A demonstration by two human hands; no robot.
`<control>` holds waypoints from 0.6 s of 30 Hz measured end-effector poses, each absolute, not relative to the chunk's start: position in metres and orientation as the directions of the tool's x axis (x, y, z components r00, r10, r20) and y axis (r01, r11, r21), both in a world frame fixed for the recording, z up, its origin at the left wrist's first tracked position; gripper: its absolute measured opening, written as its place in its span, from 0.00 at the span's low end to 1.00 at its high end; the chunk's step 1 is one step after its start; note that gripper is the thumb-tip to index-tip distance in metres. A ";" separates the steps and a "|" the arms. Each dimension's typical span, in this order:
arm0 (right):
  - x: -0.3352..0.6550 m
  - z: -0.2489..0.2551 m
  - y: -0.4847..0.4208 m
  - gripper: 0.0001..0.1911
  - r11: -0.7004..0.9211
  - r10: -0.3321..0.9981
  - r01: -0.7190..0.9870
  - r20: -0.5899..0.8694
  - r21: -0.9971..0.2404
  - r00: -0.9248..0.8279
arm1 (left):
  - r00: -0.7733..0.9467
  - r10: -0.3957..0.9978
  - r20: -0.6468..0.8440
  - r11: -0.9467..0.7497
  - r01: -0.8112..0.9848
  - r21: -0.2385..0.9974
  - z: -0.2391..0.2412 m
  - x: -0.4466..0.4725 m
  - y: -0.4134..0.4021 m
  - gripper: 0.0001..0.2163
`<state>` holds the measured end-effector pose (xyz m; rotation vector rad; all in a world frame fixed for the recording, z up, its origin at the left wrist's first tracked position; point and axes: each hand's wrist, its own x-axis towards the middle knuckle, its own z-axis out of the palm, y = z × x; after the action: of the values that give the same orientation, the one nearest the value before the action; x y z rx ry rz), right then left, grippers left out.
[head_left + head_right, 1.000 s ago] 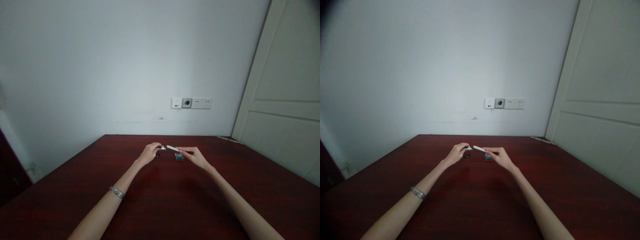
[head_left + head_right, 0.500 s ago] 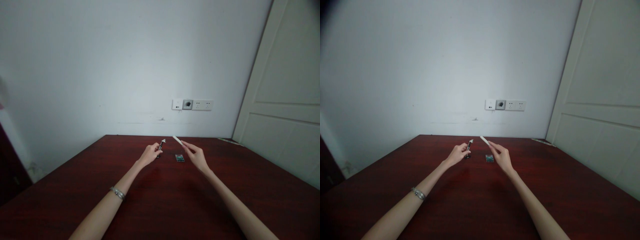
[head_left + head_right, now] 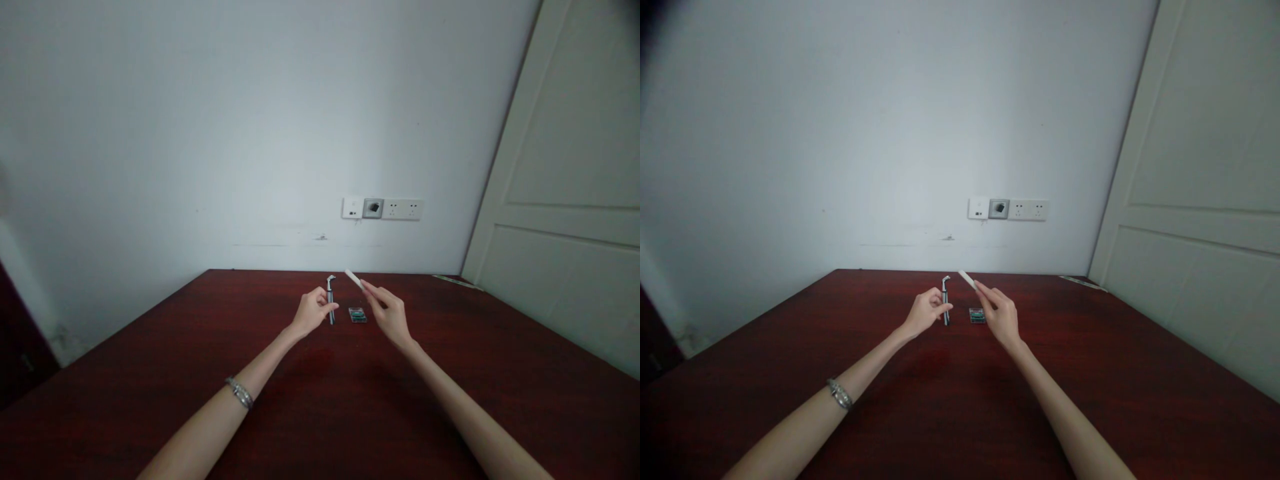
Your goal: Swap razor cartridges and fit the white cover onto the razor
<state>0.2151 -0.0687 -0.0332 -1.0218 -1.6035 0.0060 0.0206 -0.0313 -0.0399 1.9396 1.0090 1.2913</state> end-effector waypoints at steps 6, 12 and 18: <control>0.207 -0.033 -0.071 0.19 0.661 0.621 0.582 0.781 -0.474 -0.068 | 0.283 0.842 0.460 -0.522 0.212 0.826 -0.039 0.019 -0.033 0.11; 0.211 -0.032 -0.071 0.20 0.637 0.620 0.555 0.783 -0.536 0.044 | 0.317 0.866 0.388 -0.452 0.160 0.878 -0.034 0.018 -0.037 0.09; 0.207 -0.034 -0.072 0.20 0.667 0.652 0.521 0.756 -0.533 -0.060 | 0.317 0.858 0.405 -0.473 0.181 0.862 -0.036 0.016 -0.034 0.08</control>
<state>0.2067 -0.0725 -0.0338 -0.9542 -1.7147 0.1398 0.0165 -0.0340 -0.0355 1.8596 0.9218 1.1859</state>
